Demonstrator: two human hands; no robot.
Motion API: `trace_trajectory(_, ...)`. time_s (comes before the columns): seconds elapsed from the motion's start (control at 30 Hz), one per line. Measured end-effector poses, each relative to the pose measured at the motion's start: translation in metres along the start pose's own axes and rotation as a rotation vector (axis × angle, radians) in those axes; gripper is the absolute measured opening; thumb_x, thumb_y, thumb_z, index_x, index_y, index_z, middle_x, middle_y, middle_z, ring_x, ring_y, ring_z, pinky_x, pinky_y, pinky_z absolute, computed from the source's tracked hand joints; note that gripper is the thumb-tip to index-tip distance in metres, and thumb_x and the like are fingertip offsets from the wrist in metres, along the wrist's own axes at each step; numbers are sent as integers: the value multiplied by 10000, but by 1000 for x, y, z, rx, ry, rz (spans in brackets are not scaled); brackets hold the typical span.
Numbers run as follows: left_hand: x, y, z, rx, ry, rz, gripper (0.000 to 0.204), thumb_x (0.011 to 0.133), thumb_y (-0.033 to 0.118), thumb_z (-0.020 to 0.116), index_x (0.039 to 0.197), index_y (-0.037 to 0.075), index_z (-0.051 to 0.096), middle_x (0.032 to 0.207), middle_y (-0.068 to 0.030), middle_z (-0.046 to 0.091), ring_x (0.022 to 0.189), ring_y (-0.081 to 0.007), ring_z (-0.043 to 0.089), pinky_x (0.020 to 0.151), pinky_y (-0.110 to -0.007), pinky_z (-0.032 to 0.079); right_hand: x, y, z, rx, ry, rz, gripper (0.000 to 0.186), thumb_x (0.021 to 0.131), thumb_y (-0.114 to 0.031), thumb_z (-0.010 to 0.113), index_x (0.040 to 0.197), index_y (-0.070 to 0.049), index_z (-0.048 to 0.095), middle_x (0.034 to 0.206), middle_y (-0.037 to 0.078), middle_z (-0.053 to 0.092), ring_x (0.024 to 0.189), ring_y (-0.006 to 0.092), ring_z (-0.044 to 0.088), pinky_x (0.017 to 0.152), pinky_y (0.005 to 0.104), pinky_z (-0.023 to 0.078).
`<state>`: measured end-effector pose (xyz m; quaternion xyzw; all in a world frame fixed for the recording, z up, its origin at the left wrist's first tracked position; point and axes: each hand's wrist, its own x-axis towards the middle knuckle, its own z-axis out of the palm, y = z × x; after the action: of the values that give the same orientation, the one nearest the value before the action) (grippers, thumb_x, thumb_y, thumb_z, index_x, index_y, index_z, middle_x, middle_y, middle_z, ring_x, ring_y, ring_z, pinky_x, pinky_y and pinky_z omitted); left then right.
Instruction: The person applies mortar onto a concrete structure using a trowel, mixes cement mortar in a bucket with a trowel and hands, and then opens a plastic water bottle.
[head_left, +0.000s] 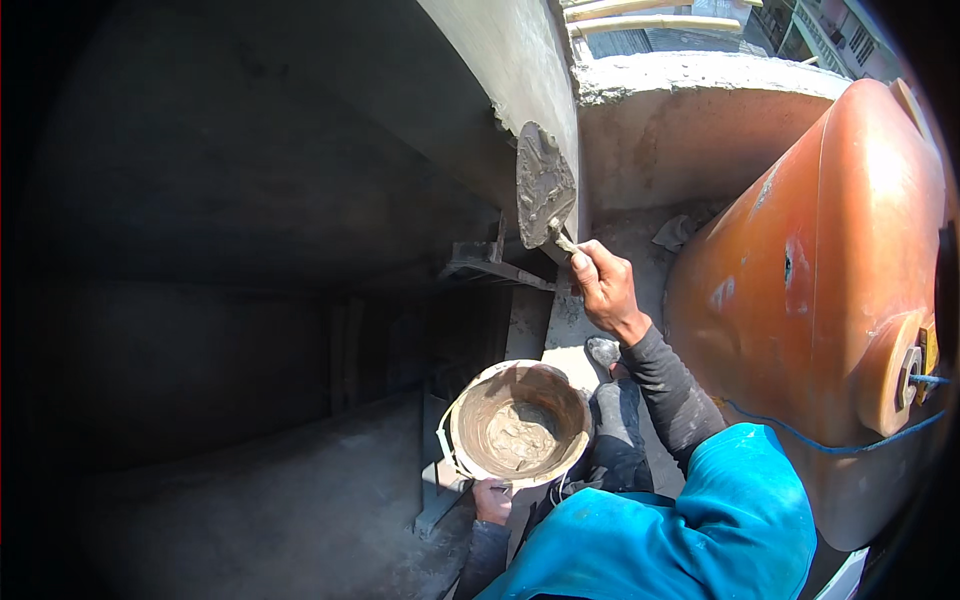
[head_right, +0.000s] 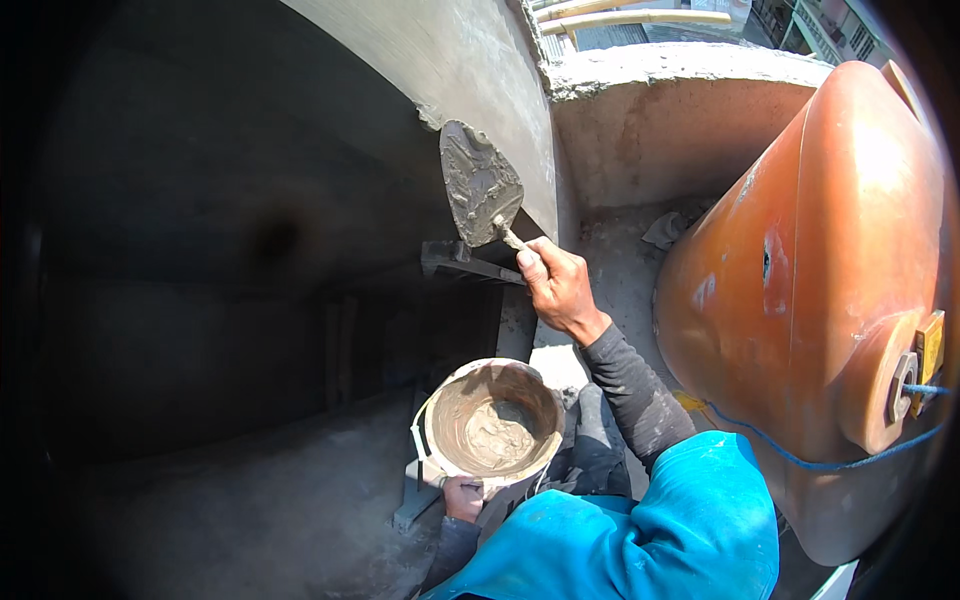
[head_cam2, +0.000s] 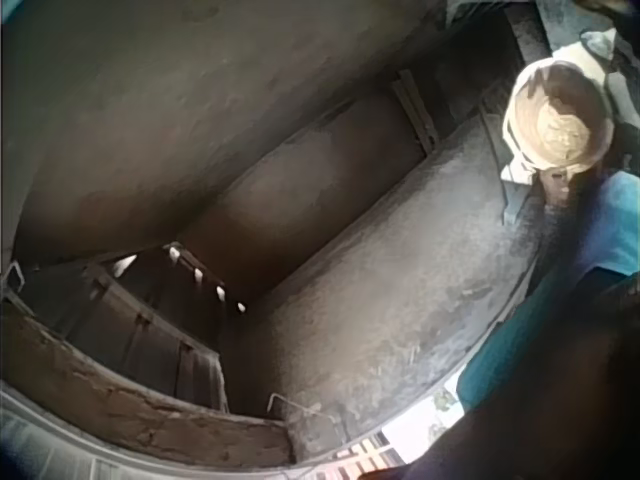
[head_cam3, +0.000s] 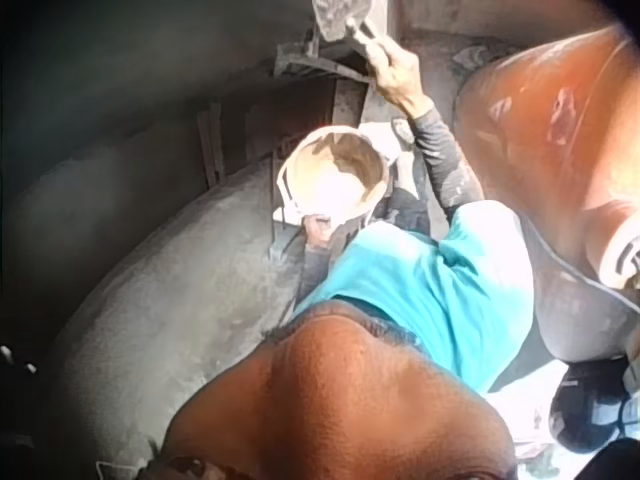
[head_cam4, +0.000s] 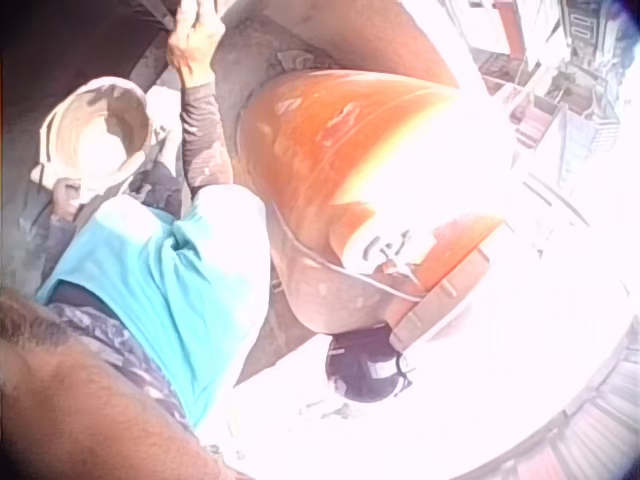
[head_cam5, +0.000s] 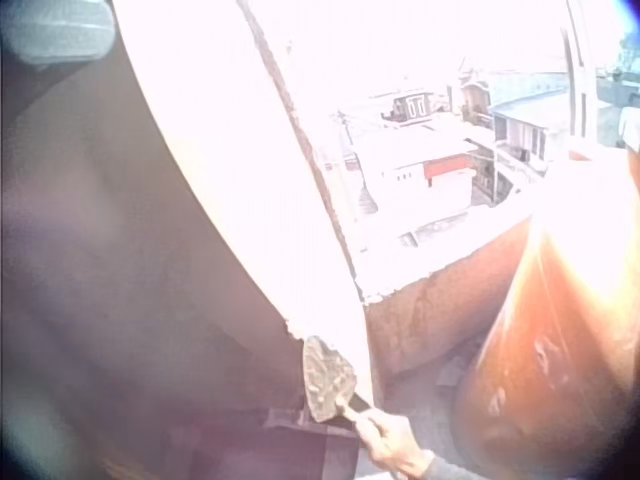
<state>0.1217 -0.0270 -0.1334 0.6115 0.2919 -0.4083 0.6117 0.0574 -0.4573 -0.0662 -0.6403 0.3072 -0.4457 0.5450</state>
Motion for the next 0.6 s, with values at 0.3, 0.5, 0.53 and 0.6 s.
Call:
trace_trajectory(0.3, 12, -7, -26, 23, -52, -61, 337, 705, 79, 537, 1036, 25, 565, 1017, -153, 635, 971, -331, 616, 848, -477, 500, 15, -22, 108, 110, 241, -29, 254, 967, -249, 552, 918, 0, 548, 722, 167, 564, 600, 344, 566, 545, 389, 447)
trace_trajectory(0.5, 14, -9, -37, 81, -56, -7, 275, 707, 40, 514, 978, 28, 556, 965, -133, 614, 913, -325, 613, 779, -497, 521, 25, -21, 124, 37, 312, -103, 243, 963, -235, 559, 887, -8, 514, 708, 169, 546, 584, 348, 554, 531, 398, 435)
trace_trajectory(0.53, 15, -9, -39, 81, -54, -9, 275, 707, 40, 514, 978, 28, 556, 965, -133, 614, 913, -325, 613, 779, -497, 521, 26, -22, 127, 37, 323, -104, 240, 963, -229, 558, 880, -9, 509, 704, 171, 541, 575, 347, 550, 523, 403, 428)
trace_trajectory(0.6, 17, -9, -40, 48, -115, -15, 287, 692, 26, 514, 976, 21, 552, 954, -128, 616, 886, -307, 620, 761, -450, 525, 30, -22, 133, 32, 312, -75, 235, 963, -216, 552, 863, -10, 498, 687, 178, 533, 569, 367, 545, 509, 418, 412)
